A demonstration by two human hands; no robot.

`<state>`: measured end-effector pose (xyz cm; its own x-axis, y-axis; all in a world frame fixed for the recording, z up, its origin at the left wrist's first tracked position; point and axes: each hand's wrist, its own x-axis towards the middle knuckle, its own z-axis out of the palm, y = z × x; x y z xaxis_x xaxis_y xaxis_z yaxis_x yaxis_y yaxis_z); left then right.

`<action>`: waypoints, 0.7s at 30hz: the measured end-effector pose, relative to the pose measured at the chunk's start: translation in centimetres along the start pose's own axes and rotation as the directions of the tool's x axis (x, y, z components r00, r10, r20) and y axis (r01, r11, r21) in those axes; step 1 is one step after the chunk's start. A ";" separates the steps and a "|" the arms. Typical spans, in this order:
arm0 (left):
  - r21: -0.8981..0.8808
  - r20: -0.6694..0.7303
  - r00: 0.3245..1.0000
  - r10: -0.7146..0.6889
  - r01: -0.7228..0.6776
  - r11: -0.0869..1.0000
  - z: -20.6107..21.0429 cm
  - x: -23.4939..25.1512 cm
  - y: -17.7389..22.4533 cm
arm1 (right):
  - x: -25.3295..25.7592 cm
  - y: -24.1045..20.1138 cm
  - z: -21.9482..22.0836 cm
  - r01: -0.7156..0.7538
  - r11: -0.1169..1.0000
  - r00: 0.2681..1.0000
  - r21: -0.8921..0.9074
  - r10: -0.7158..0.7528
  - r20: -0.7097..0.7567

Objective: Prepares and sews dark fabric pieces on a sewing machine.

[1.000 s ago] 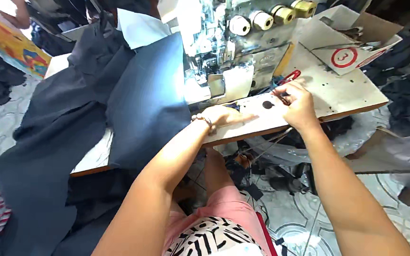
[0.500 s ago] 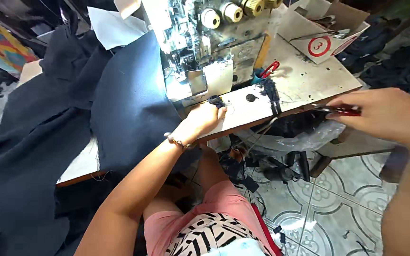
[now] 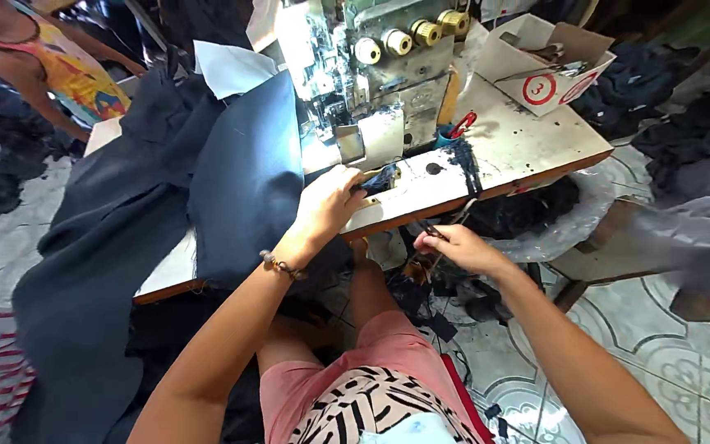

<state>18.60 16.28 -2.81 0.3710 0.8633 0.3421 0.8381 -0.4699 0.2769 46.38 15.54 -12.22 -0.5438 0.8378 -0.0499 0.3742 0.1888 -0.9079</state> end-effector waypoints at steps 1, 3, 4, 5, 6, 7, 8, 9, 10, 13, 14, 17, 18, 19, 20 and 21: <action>-0.046 -0.015 1.000 0.027 -0.028 0.999 -0.4 -0.9 0.1 | 0.2 -1.8 -1.0 0.053 0.999 0.999 0.007 -0.053 -0.010; -0.194 -0.038 0.998 0.049 -0.055 0.979 -0.1 -1.6 0.7 | 1.3 -6.0 -2.9 0.149 0.989 0.986 0.000 -0.148 -0.077; -0.320 -0.025 0.999 0.029 -0.036 0.947 0.4 -1.3 1.4 | 2.5 -7.9 -3.5 0.213 0.977 0.971 0.018 -0.210 -0.114; -0.478 0.028 1.000 -0.013 0.025 0.878 0.9 -0.5 2.0 | 4.0 -9.6 -3.9 0.284 0.956 0.951 0.073 -0.270 -0.153; -0.634 0.098 0.994 -0.057 0.107 0.766 1.6 0.7 2.3 | 5.6 -10.9 -4.2 0.342 0.926 0.933 0.161 -0.313 -0.178; -0.766 0.126 0.987 -0.100 0.161 0.623 2.3 1.8 2.6 | 7.0 -12.1 -4.5 0.360 0.901 0.929 0.243 -0.323 -0.182; -0.848 0.105 0.980 -0.167 0.176 0.500 2.8 2.6 2.8 | 8.0 -13.2 -5.0 0.351 0.893 0.934 0.283 -0.312 -0.177; -0.866 0.034 0.968 -0.249 0.153 0.476 3.1 3.1 2.8 | 8.6 -13.9 -5.6 0.327 0.909 0.941 0.260 -0.287 -0.180; -0.810 -0.055 0.954 -0.296 0.130 0.572 3.2 3.3 2.3 | 8.8 -14.1 -6.2 0.294 0.940 0.943 0.174 -0.256 -0.212; -0.294 -0.065 0.994 -0.088 0.065 0.954 2.5 1.5 1.5 | 8.5 -11.4 -7.8 0.137 0.990 0.927 -0.045 -0.144 -0.346; -0.182 0.003 1.000 -0.015 0.015 0.983 2.9 1.2 1.6 | 8.5 -9.6 -8.0 0.111 0.993 0.906 -0.036 -0.116 -0.406; 0.019 0.079 0.982 0.173 -0.175 0.984 6.8 3.3 1.4 | 9.5 -3.3 -7.0 0.244 0.967 0.776 0.075 -0.148 -0.614; 0.050 0.136 0.974 0.183 -0.191 0.980 7.8 4.3 1.4 | 9.8 -1.7 -6.6 0.309 0.942 0.726 0.131 -0.144 -0.673; 0.053 0.166 0.970 0.178 -0.189 0.981 8.4 4.9 1.4 | 9.9 -0.8 -6.3 0.363 0.913 0.683 0.183 -0.127 -0.719; 0.048 0.191 0.969 0.157 -0.169 0.984 8.4 5.3 1.5 | 9.9 -0.5 -6.3 0.411 0.883 0.650 0.226 -0.110 -0.752; 0.028 0.200 0.973 0.119 -0.127 0.992 7.9 5.0 1.6 | 9.9 -0.4 -6.3 0.440 0.859 0.639 0.263 -0.093 -0.764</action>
<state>24.96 21.32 -7.77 0.5401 0.8207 0.1863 0.7952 -0.5701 0.2063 45.58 26.98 -9.69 0.1914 0.9090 0.3703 -0.1155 0.3955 -0.9112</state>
